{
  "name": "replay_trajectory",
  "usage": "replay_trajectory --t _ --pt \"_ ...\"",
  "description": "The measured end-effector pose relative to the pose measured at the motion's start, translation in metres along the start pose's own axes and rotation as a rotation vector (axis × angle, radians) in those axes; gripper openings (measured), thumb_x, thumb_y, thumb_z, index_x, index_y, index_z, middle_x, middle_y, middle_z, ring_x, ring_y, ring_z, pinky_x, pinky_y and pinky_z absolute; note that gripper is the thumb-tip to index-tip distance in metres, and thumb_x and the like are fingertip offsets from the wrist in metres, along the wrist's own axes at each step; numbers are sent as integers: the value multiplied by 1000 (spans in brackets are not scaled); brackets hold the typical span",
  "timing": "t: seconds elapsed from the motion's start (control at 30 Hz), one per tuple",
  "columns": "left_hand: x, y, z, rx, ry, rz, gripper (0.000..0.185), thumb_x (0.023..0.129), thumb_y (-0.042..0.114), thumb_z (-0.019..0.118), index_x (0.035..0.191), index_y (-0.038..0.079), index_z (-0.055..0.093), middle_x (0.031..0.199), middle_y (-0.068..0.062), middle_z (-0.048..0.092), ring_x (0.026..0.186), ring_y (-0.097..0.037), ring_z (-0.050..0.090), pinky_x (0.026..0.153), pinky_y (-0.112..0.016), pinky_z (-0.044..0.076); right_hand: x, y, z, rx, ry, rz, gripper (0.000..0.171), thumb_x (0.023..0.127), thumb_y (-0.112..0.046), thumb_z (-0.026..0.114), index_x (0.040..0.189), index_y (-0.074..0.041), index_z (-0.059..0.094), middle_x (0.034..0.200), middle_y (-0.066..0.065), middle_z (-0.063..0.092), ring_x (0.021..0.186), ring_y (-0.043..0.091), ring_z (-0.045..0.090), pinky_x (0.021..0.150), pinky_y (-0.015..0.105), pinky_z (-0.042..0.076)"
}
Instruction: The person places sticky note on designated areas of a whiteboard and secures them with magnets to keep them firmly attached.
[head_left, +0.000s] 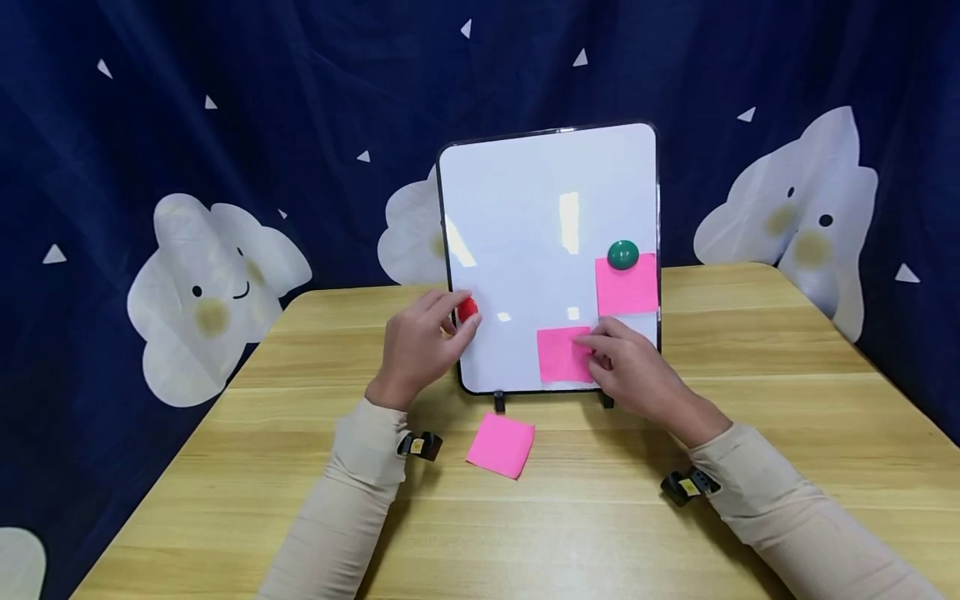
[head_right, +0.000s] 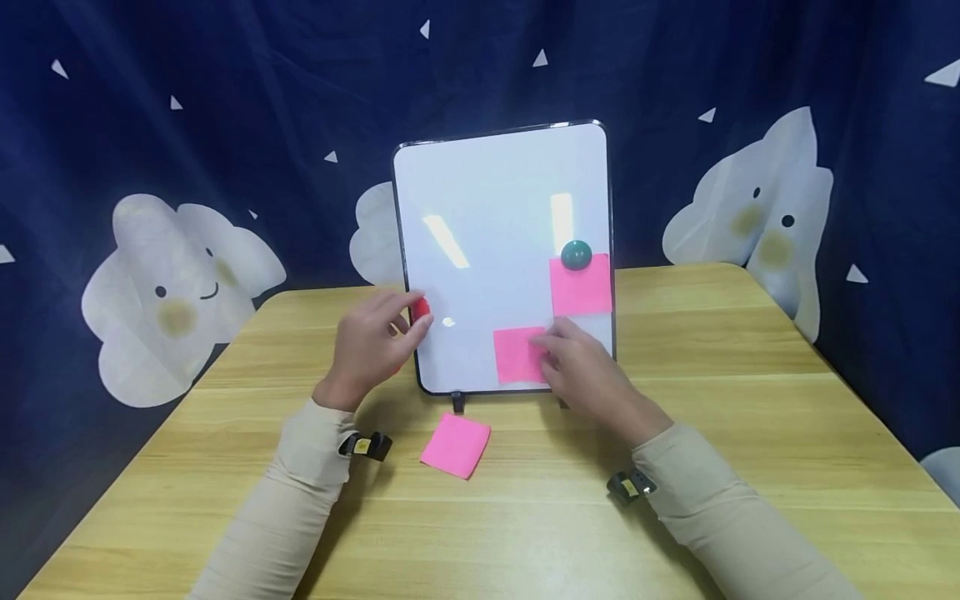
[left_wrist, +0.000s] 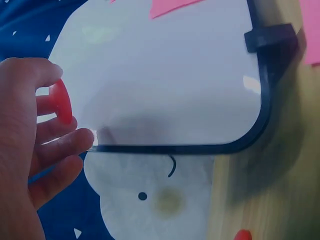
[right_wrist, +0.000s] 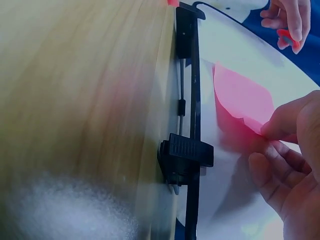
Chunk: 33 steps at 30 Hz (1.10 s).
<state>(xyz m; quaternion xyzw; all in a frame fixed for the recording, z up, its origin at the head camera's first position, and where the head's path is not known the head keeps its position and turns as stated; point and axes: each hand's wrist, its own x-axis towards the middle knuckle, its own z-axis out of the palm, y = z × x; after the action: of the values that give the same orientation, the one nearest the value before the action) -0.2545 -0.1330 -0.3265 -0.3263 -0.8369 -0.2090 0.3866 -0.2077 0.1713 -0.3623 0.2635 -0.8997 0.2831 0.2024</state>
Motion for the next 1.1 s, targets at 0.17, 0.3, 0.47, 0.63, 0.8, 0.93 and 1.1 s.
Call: replay_trajectory --t 0.17,0.3,0.47,0.63,0.8,0.93,1.1 --pt "0 5 3 -10 -33 29 33 91 27 73 116 6 74 99 -6 70 63 -12 61 52 -27 47 0 -2 0 -10 14 6 30 84 7 72 114 3 74 99 7 58 78 16 54 65 28 49" --pt "0 7 5 -37 -49 40 33 90 25 74 117 6 73 102 -5 68 64 -13 62 53 -27 48 0 -2 -1 -19 15 11 31 84 6 72 114 2 74 98 6 57 77 16 53 64 28 48" --pt "1 12 9 -68 -70 56 33 90 24 75 117 6 73 105 -4 69 66 -10 63 56 -26 50 0 -1 -1 -25 11 17 32 84 5 72 115 1 74 98 5 57 78 15 53 65 29 49" --pt "-2 19 16 -76 -95 76 35 89 24 76 118 6 72 108 -4 69 68 -10 64 57 -24 51 -1 0 0 -36 1 17 32 85 4 73 116 1 74 99 5 57 78 15 53 64 29 49" --pt "-4 25 25 -54 -115 105 37 89 27 76 120 7 72 110 -3 70 70 -9 64 59 -22 51 -1 0 0 -43 -6 24 32 85 3 73 117 0 73 99 5 56 78 15 52 64 29 48" --pt "-4 30 29 -44 -134 117 37 89 28 76 120 9 72 112 -2 71 77 -10 67 64 -22 52 0 0 0 -49 -5 28 31 85 3 73 116 0 74 98 4 56 78 15 52 64 29 48" --pt "-4 36 32 -55 -163 109 37 90 27 76 122 10 72 117 -3 71 93 -12 69 73 -24 55 0 -2 1 -53 -5 31 31 85 2 74 116 0 74 97 4 55 77 14 51 63 28 47"
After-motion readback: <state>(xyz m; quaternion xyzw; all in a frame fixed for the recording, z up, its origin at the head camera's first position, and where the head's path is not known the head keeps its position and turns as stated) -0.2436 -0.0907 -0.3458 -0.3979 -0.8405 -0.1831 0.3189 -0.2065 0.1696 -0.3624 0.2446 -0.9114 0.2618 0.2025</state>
